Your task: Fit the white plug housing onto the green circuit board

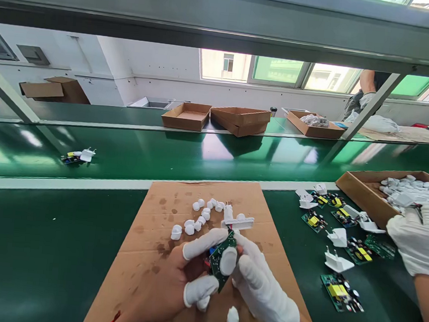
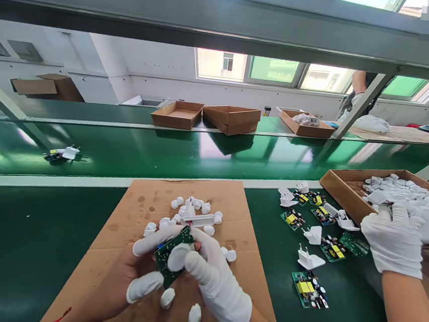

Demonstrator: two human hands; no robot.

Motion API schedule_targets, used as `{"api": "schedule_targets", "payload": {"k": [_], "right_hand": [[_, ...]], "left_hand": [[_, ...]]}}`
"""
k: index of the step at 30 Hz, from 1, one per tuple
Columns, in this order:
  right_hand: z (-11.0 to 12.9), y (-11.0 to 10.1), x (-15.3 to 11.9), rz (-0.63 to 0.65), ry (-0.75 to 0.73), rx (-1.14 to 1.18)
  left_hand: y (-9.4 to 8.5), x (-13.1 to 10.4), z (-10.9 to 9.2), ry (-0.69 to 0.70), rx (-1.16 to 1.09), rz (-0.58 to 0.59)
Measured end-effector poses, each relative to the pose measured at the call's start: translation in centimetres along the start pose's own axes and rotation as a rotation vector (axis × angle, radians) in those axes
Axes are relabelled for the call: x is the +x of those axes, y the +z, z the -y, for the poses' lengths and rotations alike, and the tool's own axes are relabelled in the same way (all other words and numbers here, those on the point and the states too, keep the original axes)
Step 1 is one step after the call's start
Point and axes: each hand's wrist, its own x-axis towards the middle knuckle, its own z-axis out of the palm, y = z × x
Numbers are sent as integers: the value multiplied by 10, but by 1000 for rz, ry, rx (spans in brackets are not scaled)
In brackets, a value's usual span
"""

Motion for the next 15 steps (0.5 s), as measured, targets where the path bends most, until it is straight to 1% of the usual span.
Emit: {"api": "schedule_targets", "payload": {"k": [1, 3, 5, 7, 9, 12, 15], "right_hand": [[1, 1, 0, -1, 9, 12], [2, 3, 0, -35, 46, 82], [3, 6, 2, -76, 90, 195], [1, 6, 4, -76, 101, 292], [0, 5, 5, -73, 116, 306], [1, 3, 3, -67, 114, 199], [3, 2, -1, -28, 72, 121]], "left_hand": [[0, 0, 2, 16, -8, 16], [1, -1, 3, 39, 55, 32], [1, 0, 2, 34, 154, 32], [1, 1, 0, 5, 202, 46], [1, 1, 0, -9, 157, 41], [2, 1, 3, -5, -15, 10], [2, 2, 4, -11, -124, 22]]}}
